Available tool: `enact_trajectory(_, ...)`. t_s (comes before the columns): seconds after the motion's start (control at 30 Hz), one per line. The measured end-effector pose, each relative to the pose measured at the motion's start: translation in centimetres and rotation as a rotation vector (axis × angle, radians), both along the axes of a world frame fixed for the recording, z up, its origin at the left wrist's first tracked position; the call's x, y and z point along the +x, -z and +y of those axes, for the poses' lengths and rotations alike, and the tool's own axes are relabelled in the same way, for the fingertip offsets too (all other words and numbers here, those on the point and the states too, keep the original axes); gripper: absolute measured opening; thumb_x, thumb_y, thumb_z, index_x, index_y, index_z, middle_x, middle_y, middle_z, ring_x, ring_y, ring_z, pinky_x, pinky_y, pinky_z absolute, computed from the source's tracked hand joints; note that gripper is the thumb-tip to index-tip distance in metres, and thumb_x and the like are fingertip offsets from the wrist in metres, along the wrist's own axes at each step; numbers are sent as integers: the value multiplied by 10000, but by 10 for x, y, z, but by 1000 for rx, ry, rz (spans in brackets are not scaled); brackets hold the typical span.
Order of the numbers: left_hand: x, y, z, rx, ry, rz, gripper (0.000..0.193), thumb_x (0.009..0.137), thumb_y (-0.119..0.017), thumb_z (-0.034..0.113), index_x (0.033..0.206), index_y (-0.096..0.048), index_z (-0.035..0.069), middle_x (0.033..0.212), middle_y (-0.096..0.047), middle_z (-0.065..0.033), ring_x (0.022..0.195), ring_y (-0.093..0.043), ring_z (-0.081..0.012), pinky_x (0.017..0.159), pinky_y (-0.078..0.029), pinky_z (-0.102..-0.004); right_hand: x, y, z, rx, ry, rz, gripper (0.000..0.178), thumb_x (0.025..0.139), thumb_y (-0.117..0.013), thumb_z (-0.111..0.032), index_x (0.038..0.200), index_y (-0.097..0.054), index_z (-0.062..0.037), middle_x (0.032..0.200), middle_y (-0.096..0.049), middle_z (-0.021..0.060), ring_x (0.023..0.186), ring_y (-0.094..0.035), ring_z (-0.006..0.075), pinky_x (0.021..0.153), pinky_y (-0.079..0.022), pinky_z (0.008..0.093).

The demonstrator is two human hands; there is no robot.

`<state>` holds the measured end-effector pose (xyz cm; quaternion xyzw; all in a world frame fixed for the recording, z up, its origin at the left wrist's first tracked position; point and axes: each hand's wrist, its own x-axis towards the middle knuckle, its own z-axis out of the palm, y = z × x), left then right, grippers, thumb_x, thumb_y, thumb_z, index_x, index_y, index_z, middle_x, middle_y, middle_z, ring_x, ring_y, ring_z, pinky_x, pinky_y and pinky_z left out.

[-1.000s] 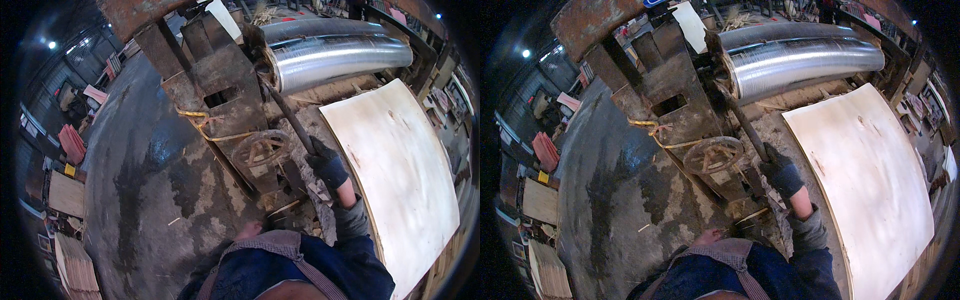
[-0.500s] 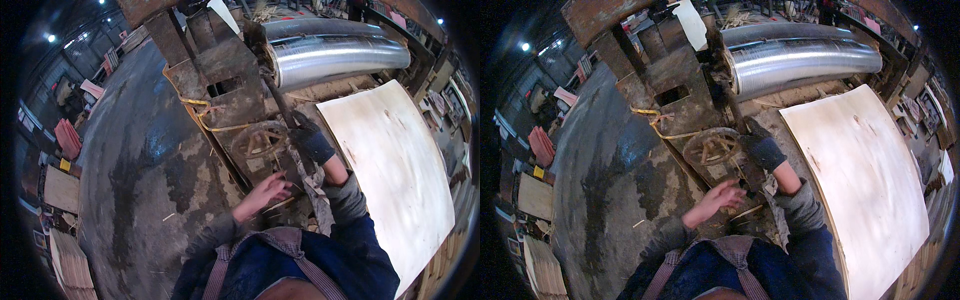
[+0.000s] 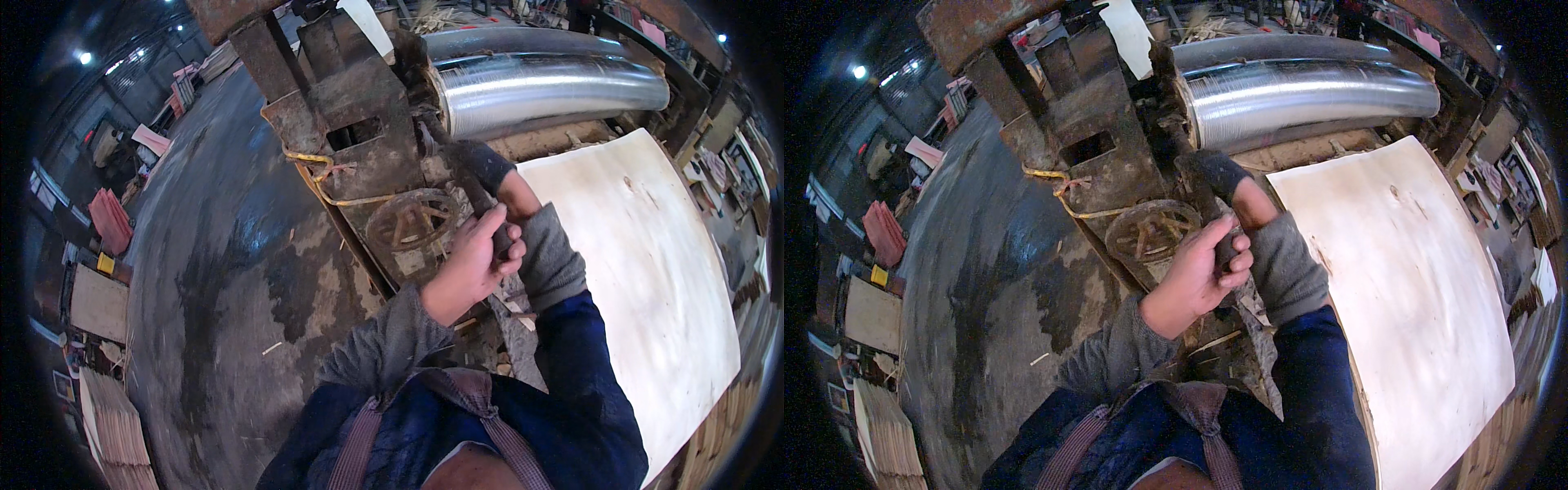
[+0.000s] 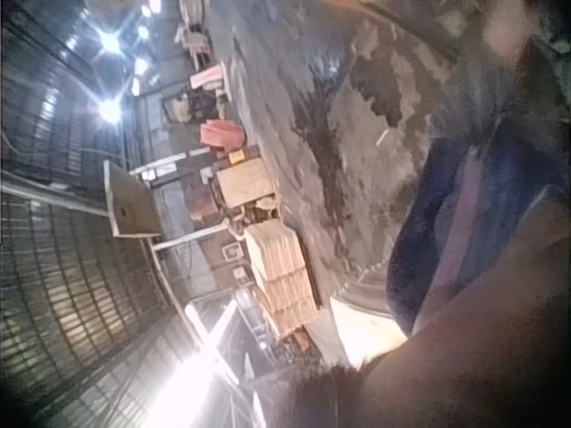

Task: The person positions wood veneer sheets into a roller machine, removes excess wood fragments with a tool, and cleans the machine rollers using a long-handled scraping tool.

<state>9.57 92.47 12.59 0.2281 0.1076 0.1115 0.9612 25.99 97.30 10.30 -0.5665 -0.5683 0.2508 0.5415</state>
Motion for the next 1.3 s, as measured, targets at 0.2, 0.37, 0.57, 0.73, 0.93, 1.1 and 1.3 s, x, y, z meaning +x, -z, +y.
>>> enact_trajectory(0.2,13,-6,-7,39,-25,152,131,896,-490,202,864,-411,102,746,-457,-62,550,-435,-147,334,-249,-198,35,33,47,-119,-371,822,214,894,-474,-132,1024,-591,-10,884,-612,66,795,-557,157,697,-461,273)
enact_trajectory(0.37,3,1,-8,31,12,239,122,895,-489,203,863,-413,113,737,-455,-63,539,-431,-152,327,-252,-191,20,53,39,-25,-595,1356,216,890,-457,-32,1075,-562,0,937,-601,70,842,-557,166,744,-461,289)
enact_trajectory(0.57,-1,-9,3,-70,12,182,93,883,-492,179,865,-422,121,734,-447,-52,543,-407,-114,318,-238,-173,6,50,37,0,-381,1078,208,894,-448,-68,1047,-574,-5,894,-602,59,806,-560,166,714,-462,295)
enact_trajectory(0.73,-12,1,2,-18,37,186,109,894,-485,204,893,-414,122,741,-449,-52,546,-419,-121,325,-240,-177,-10,64,21,97,-18,562,211,898,-441,-97,1024,-585,-9,859,-603,50,777,-562,166,689,-463,300)
enact_trajectory(0.93,-37,1,-13,45,17,134,147,912,-478,223,903,-405,95,759,-446,-48,543,-433,-118,333,-240,-179,6,57,30,-84,126,-422,210,893,-428,-104,940,-608,-6,796,-599,41,723,-556,157,645,-457,314)
enact_trajectory(1.1,-28,0,-10,45,27,117,155,919,-467,230,932,-396,93,738,-439,-50,505,-428,-122,328,-237,-190,20,74,45,-63,28,303,169,832,-489,-112,882,-599,6,767,-613,81,683,-554,178,606,-447,327)
enact_trajectory(1.3,-14,10,4,40,6,118,175,921,-463,237,972,-390,87,731,-439,-48,477,-415,-119,321,-222,-191,29,56,62,-21,118,-103,155,801,-512,-99,879,-598,4,767,-619,110,689,-568,201,597,-447,336)
